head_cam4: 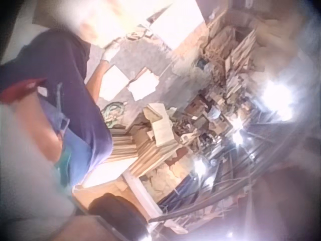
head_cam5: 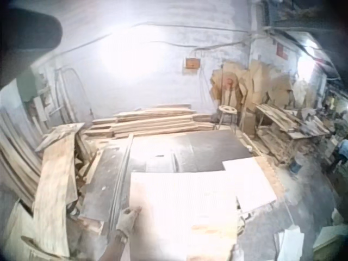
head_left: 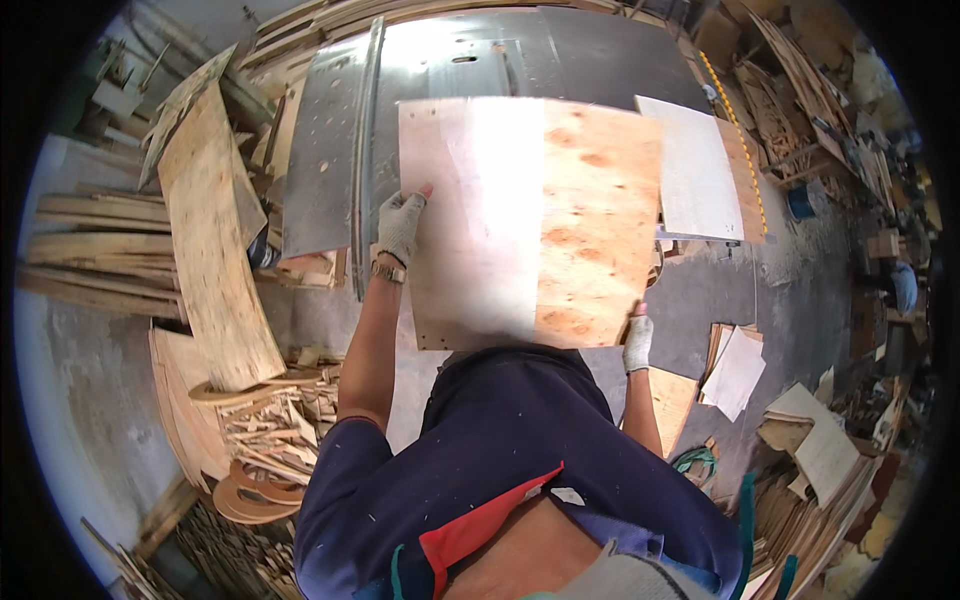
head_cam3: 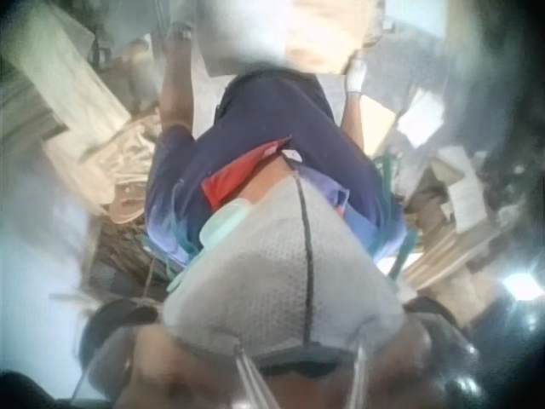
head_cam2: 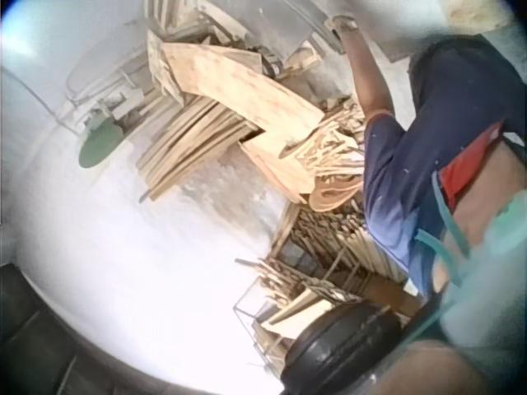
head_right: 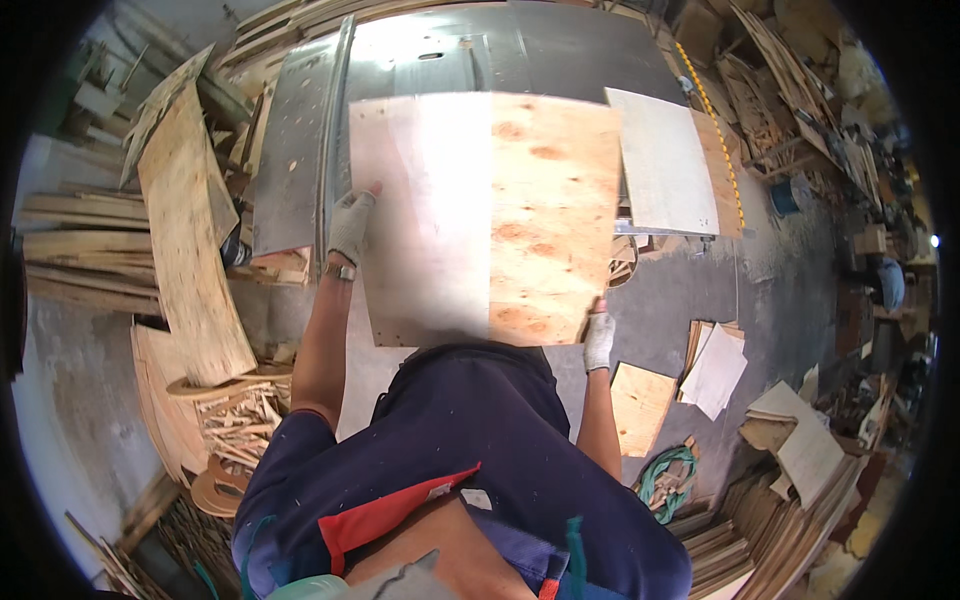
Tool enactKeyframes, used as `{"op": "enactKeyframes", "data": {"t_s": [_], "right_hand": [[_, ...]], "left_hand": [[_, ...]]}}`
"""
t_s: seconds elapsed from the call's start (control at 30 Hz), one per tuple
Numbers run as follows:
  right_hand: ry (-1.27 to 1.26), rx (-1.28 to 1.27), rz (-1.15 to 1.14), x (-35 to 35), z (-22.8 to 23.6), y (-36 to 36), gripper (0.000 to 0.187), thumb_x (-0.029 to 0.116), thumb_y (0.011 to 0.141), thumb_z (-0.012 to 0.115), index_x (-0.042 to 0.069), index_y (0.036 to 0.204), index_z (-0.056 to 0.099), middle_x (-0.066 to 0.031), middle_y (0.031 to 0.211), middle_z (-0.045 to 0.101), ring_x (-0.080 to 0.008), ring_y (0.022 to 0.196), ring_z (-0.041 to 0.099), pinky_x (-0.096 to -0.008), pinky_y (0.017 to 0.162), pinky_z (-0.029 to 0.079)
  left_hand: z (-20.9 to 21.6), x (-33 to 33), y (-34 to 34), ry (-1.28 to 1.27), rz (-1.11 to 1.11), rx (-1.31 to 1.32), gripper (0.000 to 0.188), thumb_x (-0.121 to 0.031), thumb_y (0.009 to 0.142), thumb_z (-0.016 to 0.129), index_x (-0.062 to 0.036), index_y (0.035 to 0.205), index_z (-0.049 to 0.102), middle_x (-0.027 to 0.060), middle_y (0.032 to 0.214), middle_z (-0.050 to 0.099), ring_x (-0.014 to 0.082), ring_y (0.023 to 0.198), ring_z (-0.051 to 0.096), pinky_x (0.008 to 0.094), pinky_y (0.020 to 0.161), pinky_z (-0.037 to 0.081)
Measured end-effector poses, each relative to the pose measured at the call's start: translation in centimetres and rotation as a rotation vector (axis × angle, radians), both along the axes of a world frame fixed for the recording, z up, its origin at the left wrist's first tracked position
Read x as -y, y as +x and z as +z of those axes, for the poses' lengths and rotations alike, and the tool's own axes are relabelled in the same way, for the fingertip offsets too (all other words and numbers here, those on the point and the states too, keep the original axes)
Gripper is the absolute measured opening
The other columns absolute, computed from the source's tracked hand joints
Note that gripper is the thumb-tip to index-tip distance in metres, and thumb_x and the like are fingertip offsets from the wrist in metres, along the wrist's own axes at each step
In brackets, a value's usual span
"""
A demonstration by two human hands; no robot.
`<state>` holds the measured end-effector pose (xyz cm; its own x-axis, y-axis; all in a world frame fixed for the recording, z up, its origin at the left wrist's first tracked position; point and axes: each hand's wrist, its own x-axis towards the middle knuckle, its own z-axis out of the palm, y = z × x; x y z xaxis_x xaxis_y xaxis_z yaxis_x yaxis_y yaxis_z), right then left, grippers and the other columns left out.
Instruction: The person measures and aligns multiple wood panels on a workbench, then uses a nail gun to fasten them together. The person moves the assembled panel to a table saw at the end.
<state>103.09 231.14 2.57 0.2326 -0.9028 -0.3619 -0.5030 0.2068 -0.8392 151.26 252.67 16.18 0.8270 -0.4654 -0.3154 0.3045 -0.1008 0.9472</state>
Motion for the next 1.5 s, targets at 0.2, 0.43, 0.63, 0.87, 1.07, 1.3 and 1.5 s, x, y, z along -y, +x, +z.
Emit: {"op": "enactKeyframes", "data": {"t_s": [0.2,0.43,0.63,0.87,1.07,1.3,1.5], "right_hand": [[0.031,-0.154,0.095,-5.8,1.2,2.2,0.05,0.046,0.098,0.069,0.003,0.072,0.065,0.0047,0.059,0.05,-0.0079,0.056,0.041,-0.0307,0.05,0.033],[0.215,-0.23,0.364,-7.1,7.3,3.3,0.046,0.025,0.087,0.081,-0.004,0.117,0.061,-0.0107,0.087,0.07,-0.0189,0.075,0.065,-0.0346,0.071,0.054],[-0.094,-0.29,0.694,-7.1,6.3,0.8,0.077,0.016,0.071,0.09,0.0,0.136,0.051,-0.0197,0.107,0.073,-0.0305,0.093,0.071,-0.0403,0.079,0.056],[-0.362,-0.303,0.857,-2.3,0.7,6.4,0.085,0.028,0.079,0.085,-0.003,0.146,0.044,-0.0291,0.112,0.069,-0.0472,0.105,0.067,-0.0488,0.087,0.054],[-0.182,-0.252,0.86,-2.9,0.2,12.4,0.075,0.024,0.081,0.078,0.001,0.144,0.045,-0.033,0.119,0.065,-0.0483,0.112,0.063,-0.0488,0.092,0.052],[-0.257,-0.283,0.909,-2.7,-2.1,15.1,0.073,0.036,0.087,0.073,-0.001,0.142,0.043,-0.0349,0.107,0.067,-0.0501,0.101,0.066,-0.0546,0.086,0.051],[-0.364,-0.348,1.026,-0.6,-2.5,16.7,0.076,0.037,0.09,0.071,-0.01,0.141,0.041,-0.0337,0.101,0.068,-0.0482,0.09,0.069,-0.0546,0.077,0.054]], "left_hand": [[-9.4,-7.6,-1.6,0.397,-0.076,-0.121,0.032,-0.032,0.096,0.074,-0.0011,0.1,0.072,0.0014,0.087,0.07,0.0105,0.072,0.064,0.0297,0.06,0.05],[-14.4,-19.8,-12.9,0.396,-0.029,-0.229,0.041,-0.042,0.097,0.07,-0.0012,0.107,0.071,0.0051,0.083,0.069,0.0166,0.064,0.064,0.0333,0.059,0.051],[-10.5,-22.7,-19.8,0.199,0.133,-0.406,0.043,-0.039,0.1,0.066,-0.0008,0.119,0.063,0.0089,0.09,0.072,0.0183,0.064,0.07,0.0299,0.055,0.057],[-16.7,-20.3,-14.5,0.043,0.3,-0.437,0.038,-0.04,0.1,0.067,-0.0061,0.117,0.062,0.009,0.086,0.072,0.0197,0.062,0.071,0.0313,0.053,0.057],[-21.2,-19.4,-9.4,-0.064,0.562,-0.496,0.025,-0.029,0.098,0.071,-0.0094,0.107,0.058,0.0097,0.079,0.068,0.0238,0.054,0.067,0.0335,0.045,0.052],[-20.2,-16.1,-11.3,0.589,0.281,0.07,0.03,-0.028,0.089,0.075,-0.0076,0.107,0.062,0.0108,0.087,0.067,0.028,0.075,0.067,0.0384,0.067,0.057],[-12.4,-5.0,-13.4,0.88,-0.425,0.989,0.094,-0.048,0.067,0.088,-0.0085,0.143,0.05,0.0258,0.144,0.051,0.0422,0.135,0.047,0.0534,0.109,0.042]]}}
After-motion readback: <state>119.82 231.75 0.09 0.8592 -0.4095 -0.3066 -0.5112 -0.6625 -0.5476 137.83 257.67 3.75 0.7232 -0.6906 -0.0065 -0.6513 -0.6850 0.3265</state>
